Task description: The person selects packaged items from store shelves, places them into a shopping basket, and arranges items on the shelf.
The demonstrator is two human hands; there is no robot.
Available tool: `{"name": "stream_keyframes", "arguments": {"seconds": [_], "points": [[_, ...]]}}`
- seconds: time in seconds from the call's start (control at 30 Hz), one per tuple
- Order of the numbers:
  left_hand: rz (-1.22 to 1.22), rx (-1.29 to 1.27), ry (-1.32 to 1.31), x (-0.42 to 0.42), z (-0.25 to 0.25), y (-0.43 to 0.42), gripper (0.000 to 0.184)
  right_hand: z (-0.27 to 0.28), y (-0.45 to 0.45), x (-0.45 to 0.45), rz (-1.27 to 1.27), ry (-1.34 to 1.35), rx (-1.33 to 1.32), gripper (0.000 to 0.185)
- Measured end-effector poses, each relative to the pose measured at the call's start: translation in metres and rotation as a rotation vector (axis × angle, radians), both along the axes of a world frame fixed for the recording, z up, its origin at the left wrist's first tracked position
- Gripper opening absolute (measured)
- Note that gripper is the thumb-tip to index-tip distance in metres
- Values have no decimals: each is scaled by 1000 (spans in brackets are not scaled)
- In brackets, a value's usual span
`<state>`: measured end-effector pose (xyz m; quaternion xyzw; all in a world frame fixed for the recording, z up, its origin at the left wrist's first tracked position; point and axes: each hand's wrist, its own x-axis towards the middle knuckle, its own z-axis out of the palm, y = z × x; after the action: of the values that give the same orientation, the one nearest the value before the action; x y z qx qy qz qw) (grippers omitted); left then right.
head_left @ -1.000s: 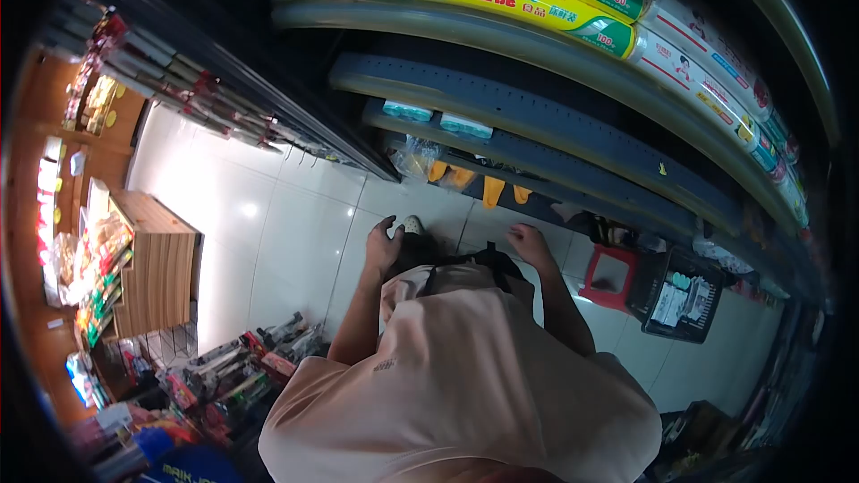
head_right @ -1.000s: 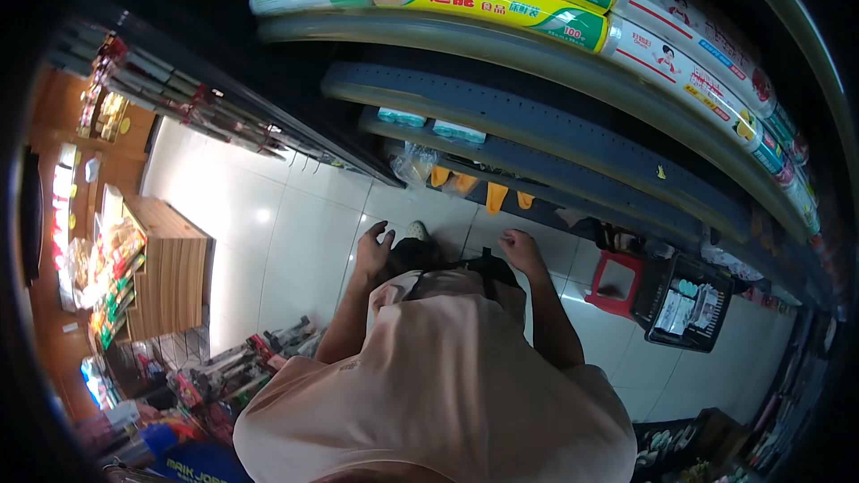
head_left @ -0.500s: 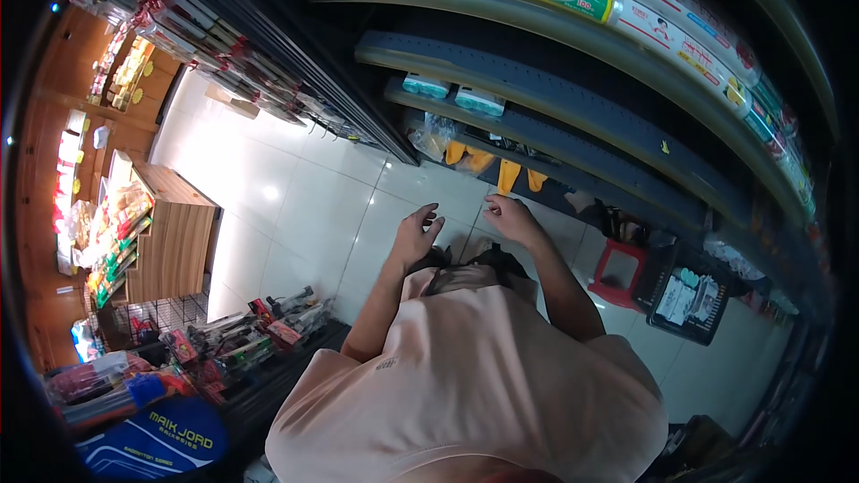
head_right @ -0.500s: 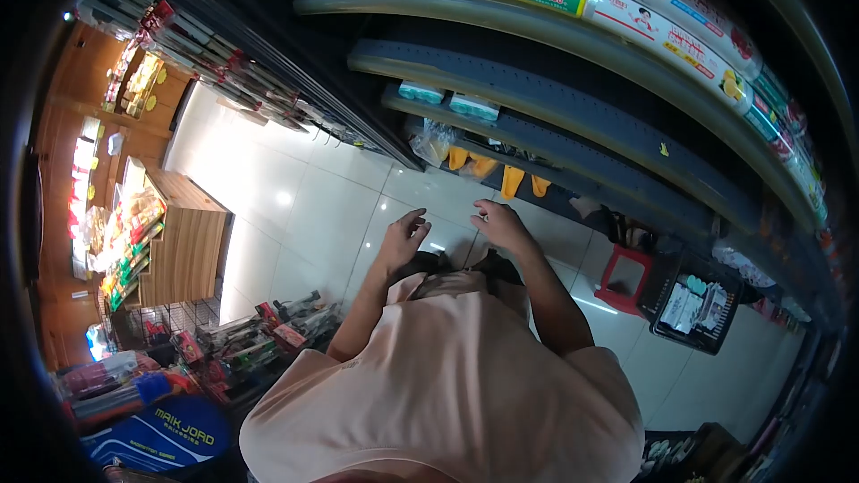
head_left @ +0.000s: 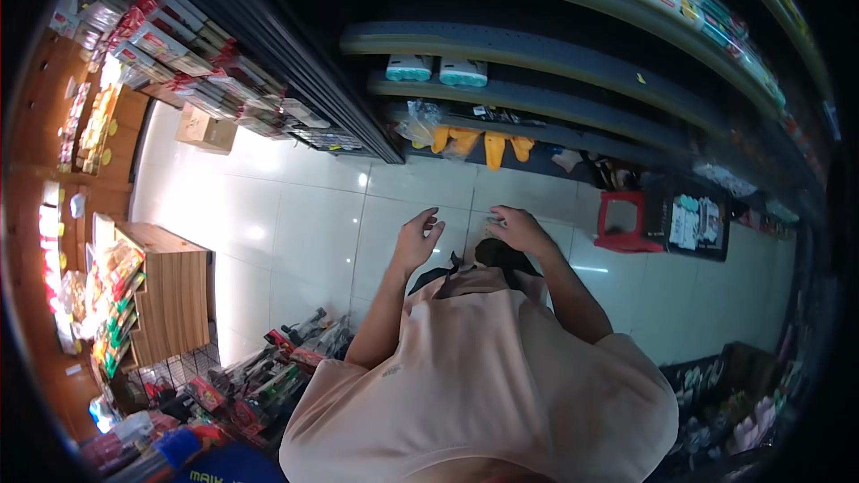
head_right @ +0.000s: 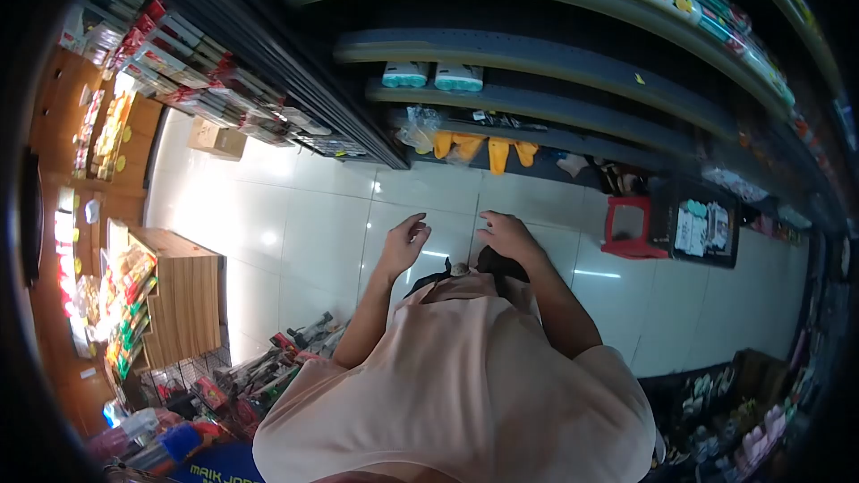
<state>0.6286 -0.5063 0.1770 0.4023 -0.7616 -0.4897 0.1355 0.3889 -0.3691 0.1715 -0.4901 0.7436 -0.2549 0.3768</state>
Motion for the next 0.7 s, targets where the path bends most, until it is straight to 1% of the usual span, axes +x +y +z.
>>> {"name": "stream_keyframes", "arguments": {"seconds": [0.07,0.17,0.3,0.43,0.57,0.7], "points": [[-16,45,-30,18,-8,8,41,1,15,20,-13,11,-5,48],[-53,84,-29,36,-25,23,40,25,41,37,-48,28,15,48],[-137,88,-33,33,-25,38,41,34,81,46,-120,37,81,48],[-223,32,13,8,-19,50,39,32,116,44,-196,63,95,48],[-295,-15,18,-29,-15,65,39,35,146,32,-257,45,45,48],[-377,-41,9,-84,7,96,39,39,195,6,-323,49,-13,48]]}}
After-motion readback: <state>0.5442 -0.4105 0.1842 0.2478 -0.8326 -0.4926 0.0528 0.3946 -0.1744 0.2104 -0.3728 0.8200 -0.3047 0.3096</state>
